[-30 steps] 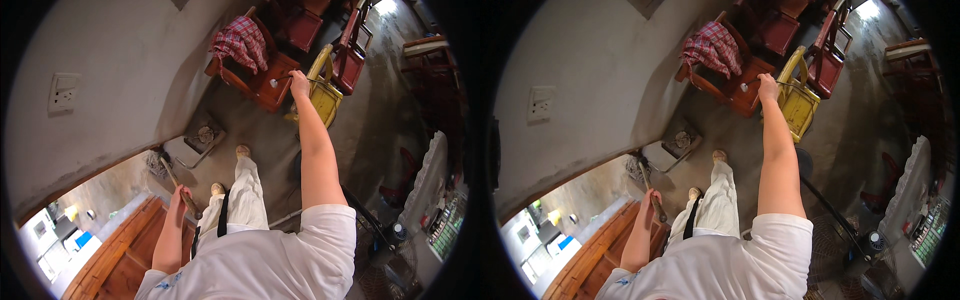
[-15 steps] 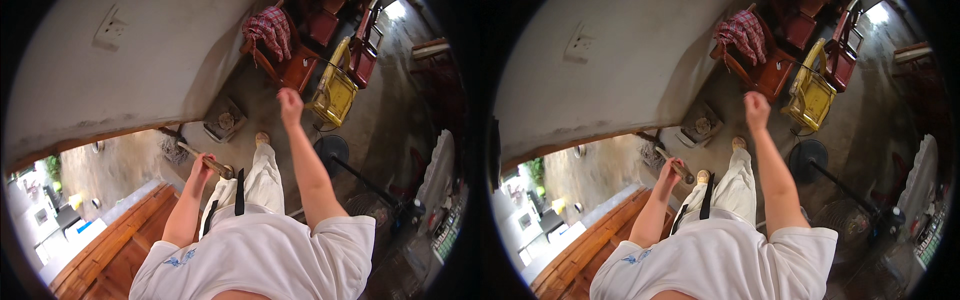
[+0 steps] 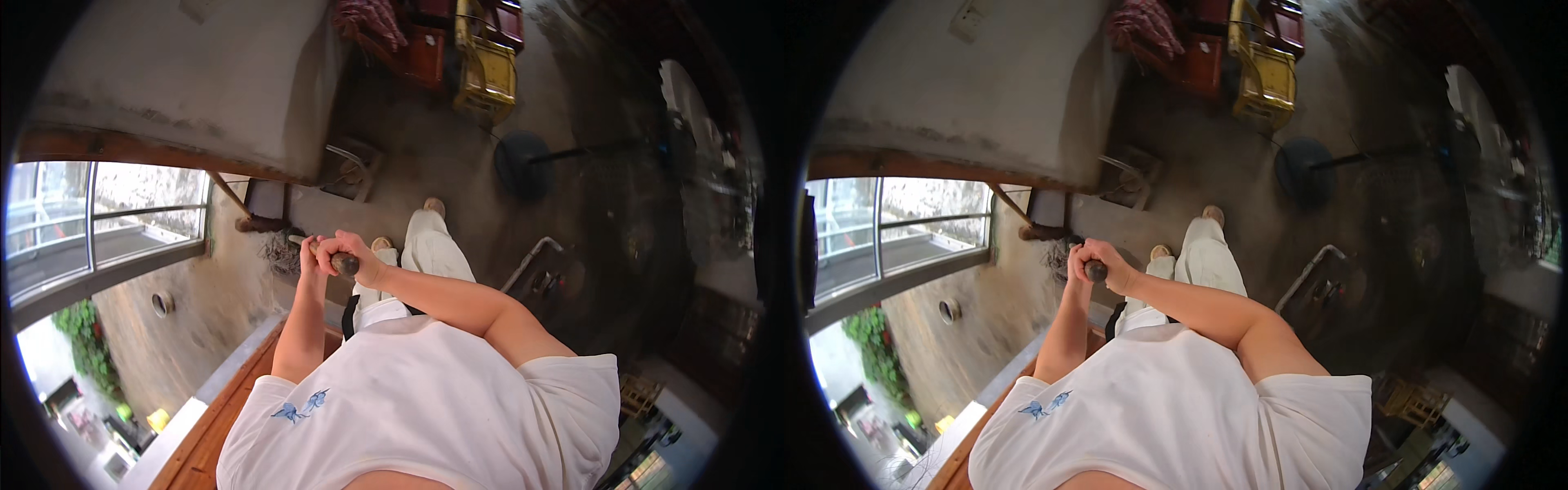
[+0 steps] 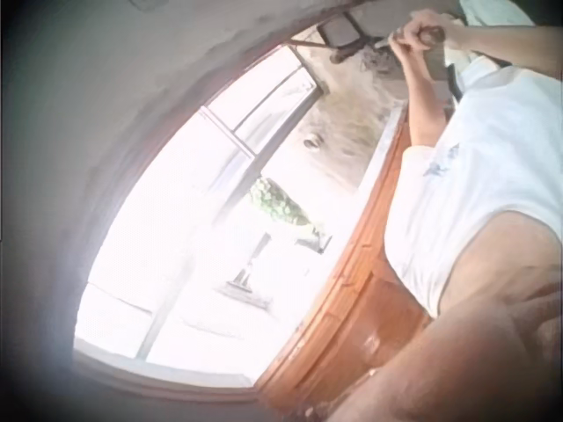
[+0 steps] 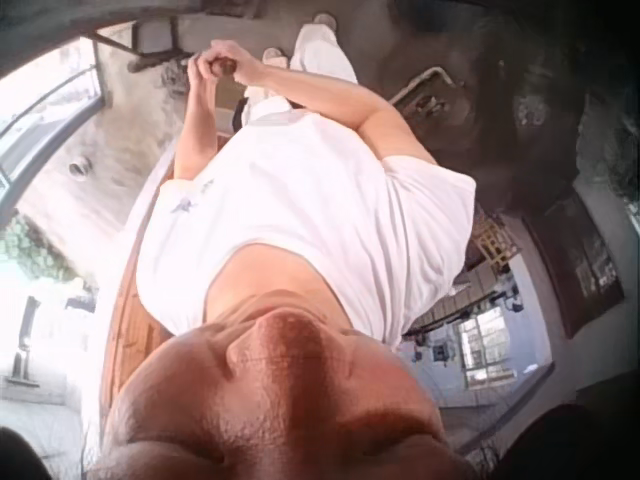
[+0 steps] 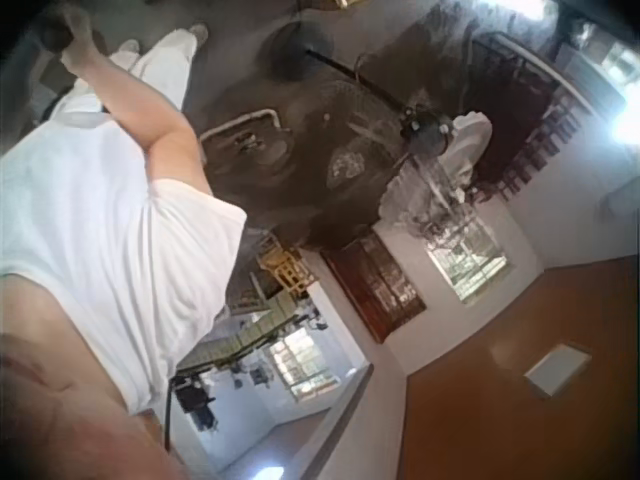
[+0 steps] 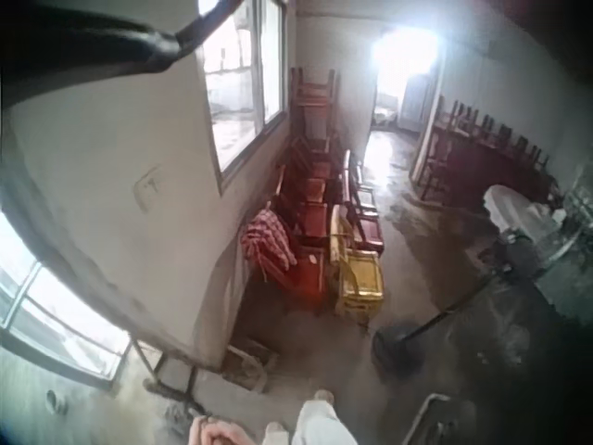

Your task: The person mops a concrete floor in a cluttered room using a traditional string mop. They navigate around furniture, boxes, and a large round table, moving from an indoor area to an outdoor patio space. The person repeatedly dips the mop into a yellow bucket of water to wet it during the process.

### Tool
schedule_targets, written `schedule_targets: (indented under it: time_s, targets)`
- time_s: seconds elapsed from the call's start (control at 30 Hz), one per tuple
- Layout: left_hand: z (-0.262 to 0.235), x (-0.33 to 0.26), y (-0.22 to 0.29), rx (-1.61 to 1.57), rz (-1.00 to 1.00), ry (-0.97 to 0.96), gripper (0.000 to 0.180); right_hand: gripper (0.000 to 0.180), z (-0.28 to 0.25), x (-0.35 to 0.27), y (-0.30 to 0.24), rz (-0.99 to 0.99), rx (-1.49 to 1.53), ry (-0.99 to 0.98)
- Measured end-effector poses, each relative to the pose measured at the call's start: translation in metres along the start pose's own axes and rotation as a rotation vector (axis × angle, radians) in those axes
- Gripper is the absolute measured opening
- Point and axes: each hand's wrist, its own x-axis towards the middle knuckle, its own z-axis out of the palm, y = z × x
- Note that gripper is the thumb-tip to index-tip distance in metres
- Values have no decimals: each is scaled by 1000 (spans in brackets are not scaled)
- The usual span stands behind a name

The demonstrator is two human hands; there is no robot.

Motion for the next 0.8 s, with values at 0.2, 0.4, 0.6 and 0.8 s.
schedule_targets:
  time_s: [0.2,0.4,0.6,0.8]
  targets:
    - [10,-4,-49,163,-52,243,4,70,12,-84,-50,-237,-33,301]
    - [52,-24,-164,488,-292,302,9,63,-9,-204,-86,-487,-128,403]
    - [106,-29,-320,406,-428,382,10,53,-28,-354,-103,-716,-260,674]
    - [158,4,-404,499,-516,160,4,43,-22,-431,-132,-758,-426,781]
